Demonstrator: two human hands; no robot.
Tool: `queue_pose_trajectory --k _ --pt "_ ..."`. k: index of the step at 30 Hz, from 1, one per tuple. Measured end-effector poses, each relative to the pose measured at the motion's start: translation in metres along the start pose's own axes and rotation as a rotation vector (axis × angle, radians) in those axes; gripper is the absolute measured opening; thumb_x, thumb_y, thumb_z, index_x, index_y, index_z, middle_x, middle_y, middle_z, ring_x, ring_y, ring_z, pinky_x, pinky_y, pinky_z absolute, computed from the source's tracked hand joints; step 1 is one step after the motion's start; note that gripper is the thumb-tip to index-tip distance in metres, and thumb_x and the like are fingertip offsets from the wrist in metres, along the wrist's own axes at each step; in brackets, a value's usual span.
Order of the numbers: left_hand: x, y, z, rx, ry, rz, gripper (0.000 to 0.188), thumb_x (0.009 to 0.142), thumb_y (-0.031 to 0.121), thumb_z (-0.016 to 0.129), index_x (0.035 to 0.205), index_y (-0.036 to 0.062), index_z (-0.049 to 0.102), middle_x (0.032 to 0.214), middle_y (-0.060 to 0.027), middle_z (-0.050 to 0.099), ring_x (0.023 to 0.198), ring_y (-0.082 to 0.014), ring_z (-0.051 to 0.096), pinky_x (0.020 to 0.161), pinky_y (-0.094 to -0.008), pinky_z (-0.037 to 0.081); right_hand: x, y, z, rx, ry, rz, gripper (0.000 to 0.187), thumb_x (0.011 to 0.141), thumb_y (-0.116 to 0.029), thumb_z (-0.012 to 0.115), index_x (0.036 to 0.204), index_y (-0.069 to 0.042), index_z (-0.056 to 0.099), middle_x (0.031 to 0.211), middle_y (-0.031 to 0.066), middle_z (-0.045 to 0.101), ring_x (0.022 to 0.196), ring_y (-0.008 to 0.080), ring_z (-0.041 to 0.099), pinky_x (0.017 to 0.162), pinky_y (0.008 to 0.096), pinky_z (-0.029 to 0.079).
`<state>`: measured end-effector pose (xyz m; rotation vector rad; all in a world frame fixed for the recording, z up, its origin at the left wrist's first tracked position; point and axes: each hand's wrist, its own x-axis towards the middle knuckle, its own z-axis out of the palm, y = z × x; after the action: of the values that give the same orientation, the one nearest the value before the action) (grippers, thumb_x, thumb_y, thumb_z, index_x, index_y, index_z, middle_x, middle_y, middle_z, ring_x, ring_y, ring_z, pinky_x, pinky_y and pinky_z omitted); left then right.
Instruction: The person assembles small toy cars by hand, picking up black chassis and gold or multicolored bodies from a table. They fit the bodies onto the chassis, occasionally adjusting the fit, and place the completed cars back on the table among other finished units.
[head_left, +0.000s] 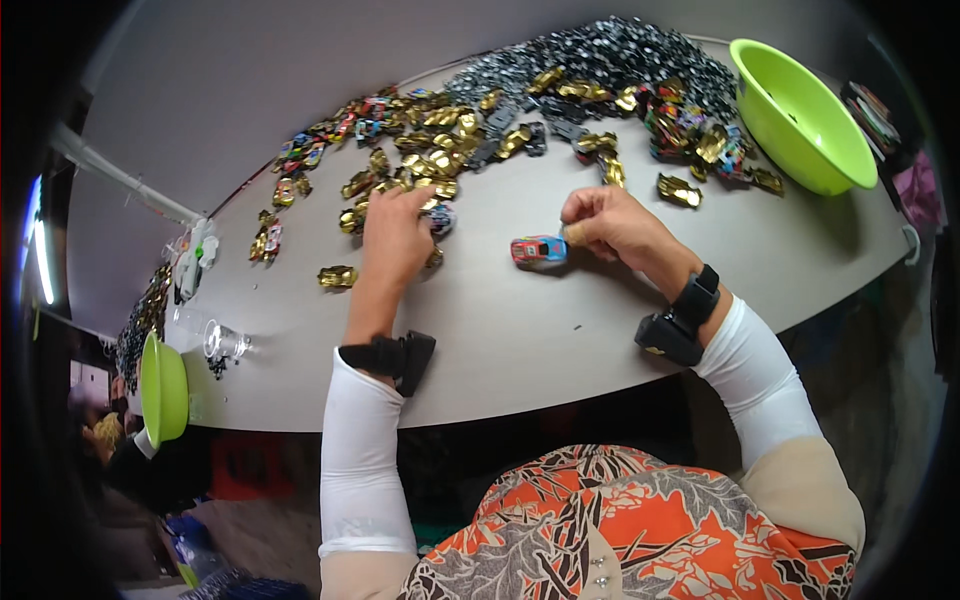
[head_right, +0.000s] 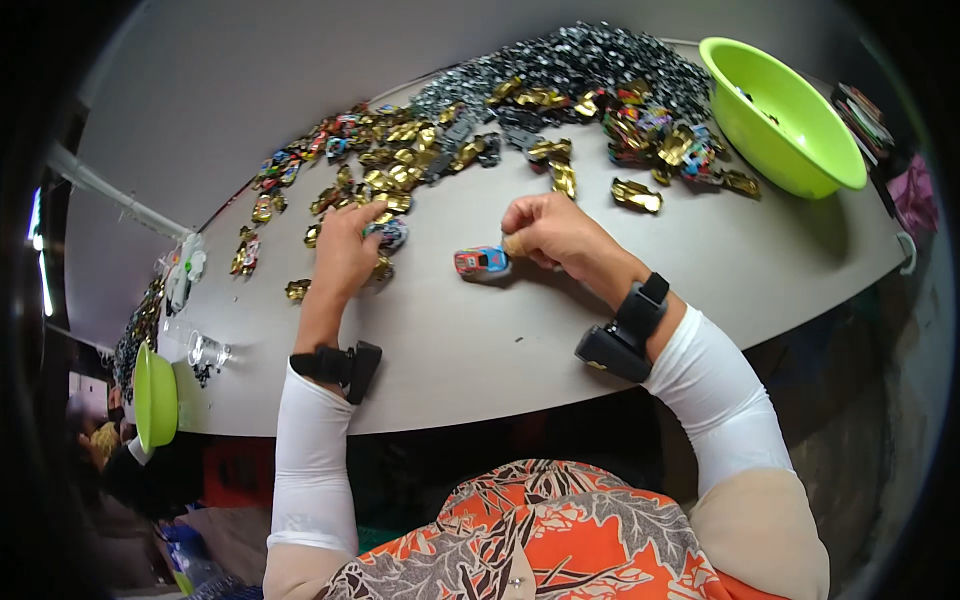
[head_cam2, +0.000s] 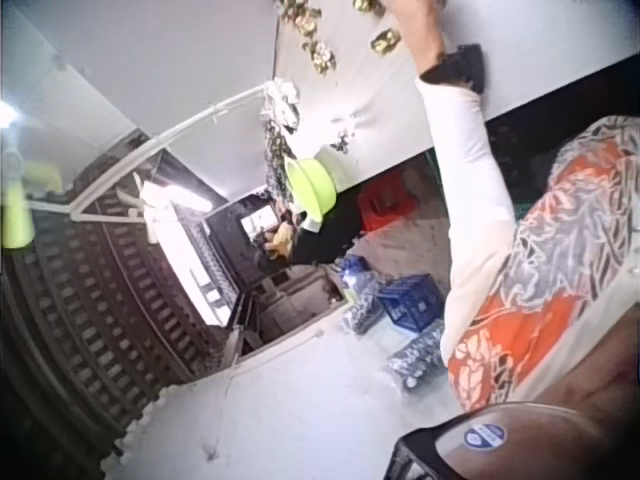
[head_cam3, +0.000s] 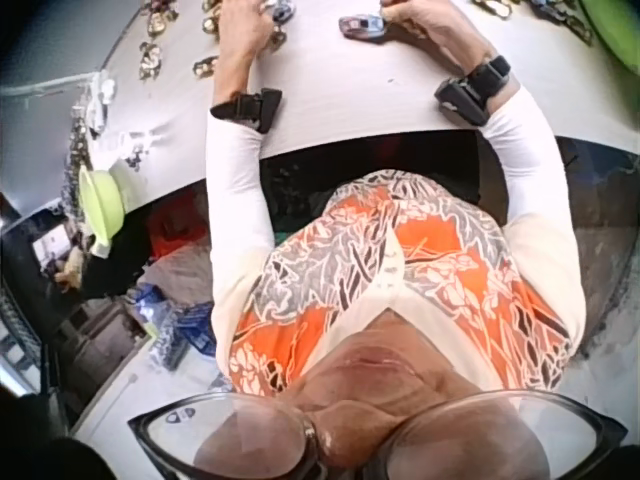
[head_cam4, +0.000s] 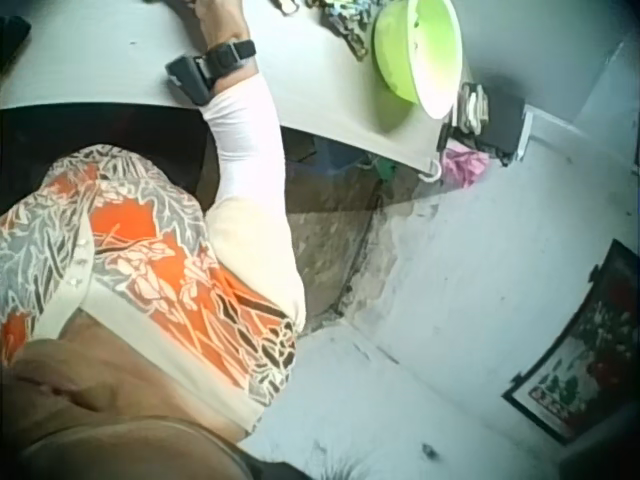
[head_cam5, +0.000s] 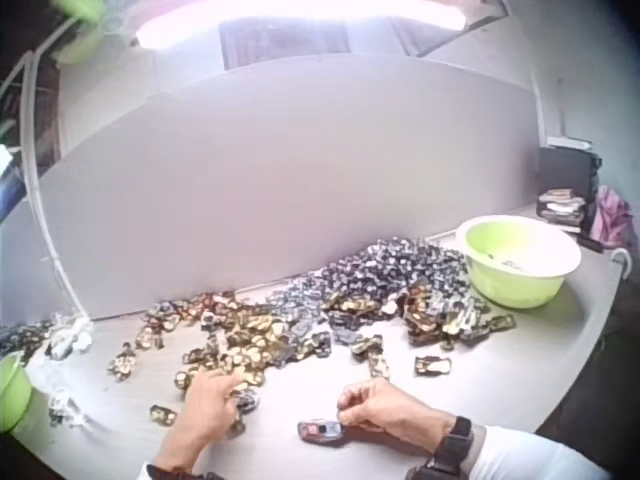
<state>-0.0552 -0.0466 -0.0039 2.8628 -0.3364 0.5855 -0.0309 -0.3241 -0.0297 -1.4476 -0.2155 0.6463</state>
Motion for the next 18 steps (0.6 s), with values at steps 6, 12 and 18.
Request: queue_pose_trajectory --k 6,12,18 --pt "0.009 0.001 0.019 -0.015 0.003 -0.033 0.031 0.065 0.005 0.069 0.096 0.0060 0.065 0.087 -0.0124 0.064 0.087 -0.0303 0.058 0.094 -0.0445 0.037 -0.007 0.004 0.001 -0.760 0.409 -0.569 0.011 0.068 0.002 0.055 0.078 -0.001 0.059 0.073 0.0121 0.060 0.064 0.0253 0.059 0.061 0.0322 0.046" --pt "0.003 0.052 0.010 -0.809 0.171 -0.308 0.032 0.070 0.001 0.064 0.102 -0.0001 0.061 0.092 -0.0059 0.062 0.087 -0.0144 0.057 0.080 -0.0284 0.045 -0.019 -0.006 0.017 -0.674 0.287 -0.692 0.010 0.069 0.002 0.056 0.078 0.000 0.060 0.075 0.0120 0.060 0.069 0.0257 0.060 0.064 0.0323 0.046" --pt "-0.012 0.100 0.012 -0.473 0.125 -0.034 0.043 0.064 0.012 0.073 0.103 0.0011 0.058 0.087 -0.0112 0.059 0.082 -0.0203 0.057 0.073 -0.0291 0.045 -0.013 -0.020 -0.035 -0.662 0.653 -0.584 0.011 0.074 -0.001 0.062 0.085 0.001 0.061 0.073 0.0009 0.060 0.066 0.0056 0.052 0.060 0.0206 0.043"
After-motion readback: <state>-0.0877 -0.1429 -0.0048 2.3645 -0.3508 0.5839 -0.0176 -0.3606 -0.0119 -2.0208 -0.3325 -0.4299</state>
